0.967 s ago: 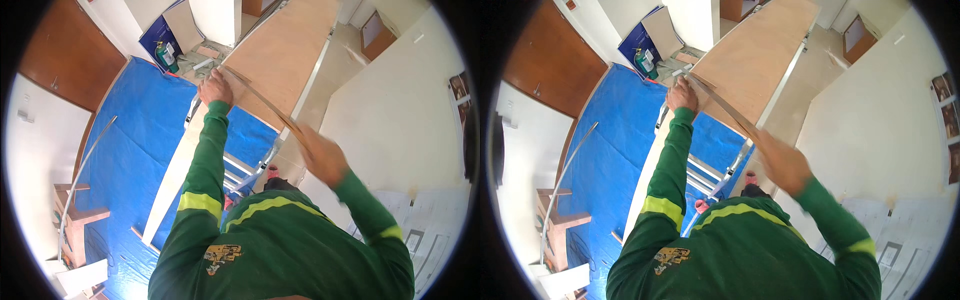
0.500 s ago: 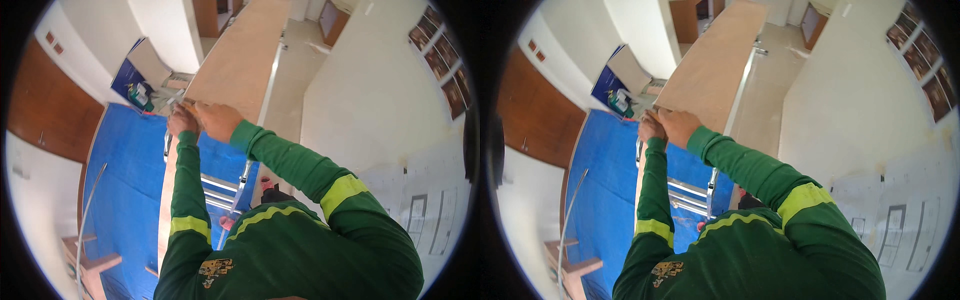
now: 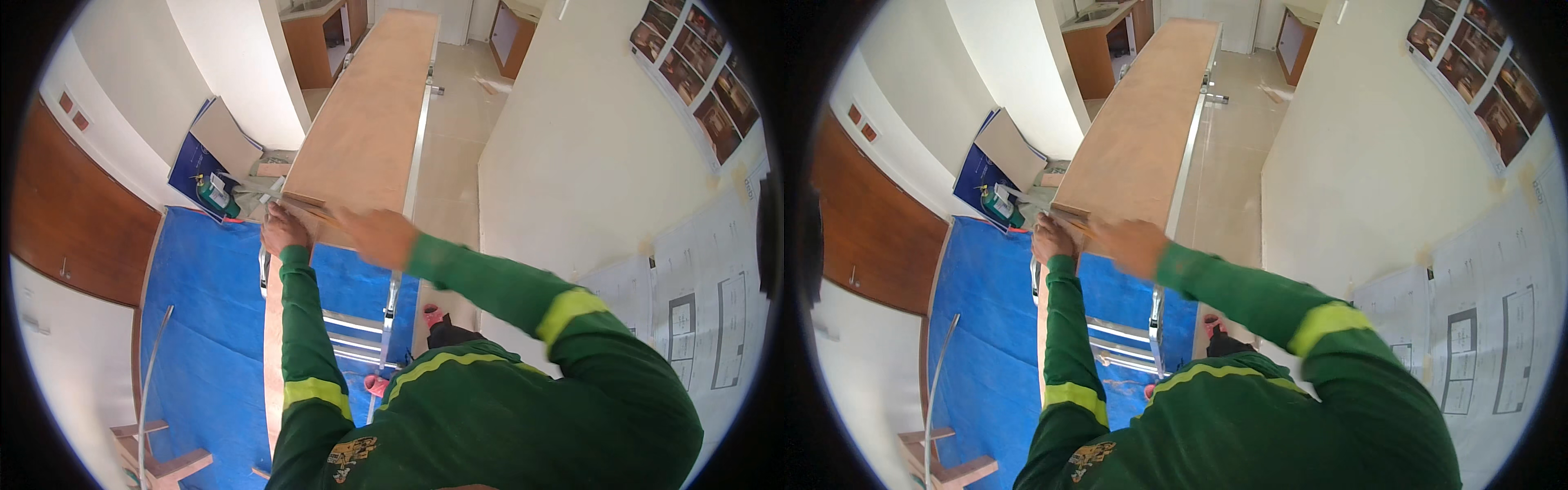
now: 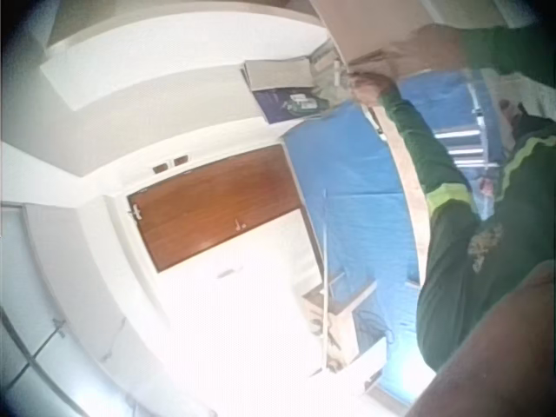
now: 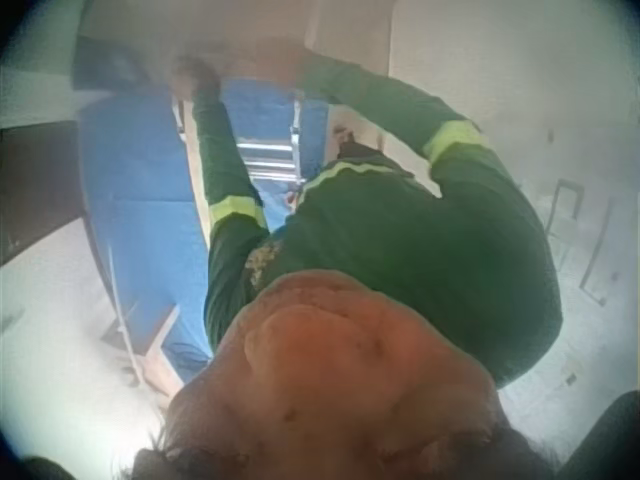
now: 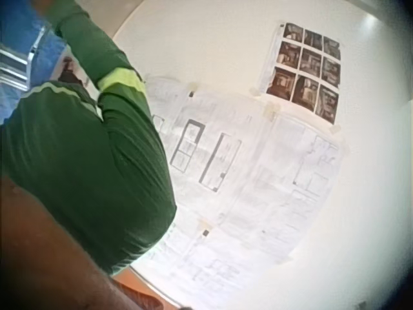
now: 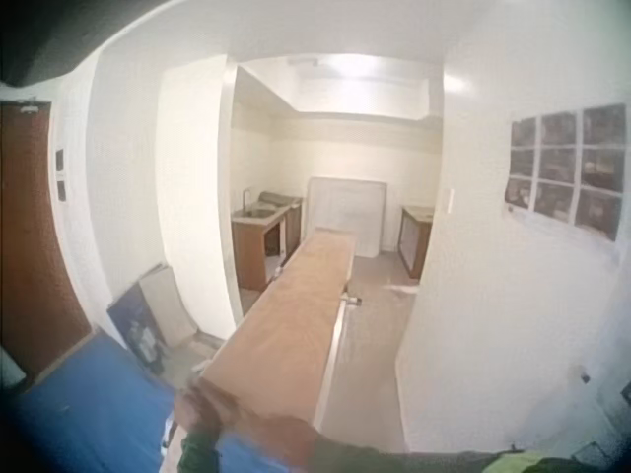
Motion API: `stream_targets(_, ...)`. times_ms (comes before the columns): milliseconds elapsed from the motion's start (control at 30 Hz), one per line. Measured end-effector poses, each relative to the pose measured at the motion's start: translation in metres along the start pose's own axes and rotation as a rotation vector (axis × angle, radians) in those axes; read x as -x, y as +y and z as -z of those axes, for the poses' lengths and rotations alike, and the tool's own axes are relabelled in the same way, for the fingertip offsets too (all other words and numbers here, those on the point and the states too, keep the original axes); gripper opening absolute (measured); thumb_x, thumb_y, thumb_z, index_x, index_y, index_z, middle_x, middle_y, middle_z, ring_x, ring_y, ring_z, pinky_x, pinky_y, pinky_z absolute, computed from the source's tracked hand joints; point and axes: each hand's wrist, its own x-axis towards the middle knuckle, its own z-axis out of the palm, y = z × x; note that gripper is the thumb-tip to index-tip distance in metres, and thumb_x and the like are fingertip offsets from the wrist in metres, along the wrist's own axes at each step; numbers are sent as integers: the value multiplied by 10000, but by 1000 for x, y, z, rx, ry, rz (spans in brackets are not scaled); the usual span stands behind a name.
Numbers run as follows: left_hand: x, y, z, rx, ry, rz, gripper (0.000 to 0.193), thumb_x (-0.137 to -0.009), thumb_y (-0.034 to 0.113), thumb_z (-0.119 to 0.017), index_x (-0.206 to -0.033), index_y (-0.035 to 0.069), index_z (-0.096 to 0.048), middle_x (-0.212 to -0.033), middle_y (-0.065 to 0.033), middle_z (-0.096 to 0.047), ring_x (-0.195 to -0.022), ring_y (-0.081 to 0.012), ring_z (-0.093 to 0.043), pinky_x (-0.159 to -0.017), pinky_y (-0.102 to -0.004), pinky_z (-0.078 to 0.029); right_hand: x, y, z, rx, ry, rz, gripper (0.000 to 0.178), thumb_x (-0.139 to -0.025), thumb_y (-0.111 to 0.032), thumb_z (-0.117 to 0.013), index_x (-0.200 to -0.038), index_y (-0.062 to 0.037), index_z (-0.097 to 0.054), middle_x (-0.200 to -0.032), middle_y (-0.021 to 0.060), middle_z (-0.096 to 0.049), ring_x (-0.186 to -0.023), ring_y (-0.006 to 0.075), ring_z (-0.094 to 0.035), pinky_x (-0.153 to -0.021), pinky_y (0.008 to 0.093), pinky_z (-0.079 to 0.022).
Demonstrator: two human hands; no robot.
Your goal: The person carries a long wooden plank to a stepladder and uses a hand saw to cut it into two pieces. After cutting, the person moves the cut plank to a workbench and handles various tools and small items on the bench.
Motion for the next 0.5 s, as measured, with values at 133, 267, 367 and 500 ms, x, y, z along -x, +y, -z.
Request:
stream_targets(133, -7, -6, -1, -35, -19, 36, 671, -1147, 494, -318, -1054, 38, -802, -1097, -243, -772, -1074, -478, -694, -966, -575, -520, -24, -9, -6, -36, 40, -12, 400, -969, -146, -621, -1325, -10, -502, -975, 251, -731, -872, 479, -727, -761, 577, -576)
stream_targets(267, 0, -15, 1, 28, 16, 13, 641, -1155, 448, -338, -1013, 16, -789, -1065, -244, -750, -1079, -463, -662, -980, -570, -491, 93, -19, 58, -42, -213, -219, 493, -1022, -163, -617, -1487, -99, -468, -920, 212, -723, -844, 436, -724, -713, 553, -569)
stream_targets(367, 7, -10, 0, -1, 52, -13, 640, -1156, 440, -334, -1014, 7, -784, -1056, -242, -746, -1073, -461, -659, -977, -572, -487, 149, -38, 111, -71, -297, -327, 562, -1011, -181, -621, -1536, -94, -438, -889, 208, -722, -796, 433, -737, -672, 551, -583)
stream_targets(500, 6, 3, 0, 11, 77, 13, 652, -1154, 446, -318, -998, 4, -771, -1053, -230, -751, -1053, -460, -662, -963, -579, -488, 111, -18, 80, -28, -302, -288, 557, -1009, -174, -643, -1526, -89, -453, -897, 198, -704, -800, 406, -723, -657, 532, -562)
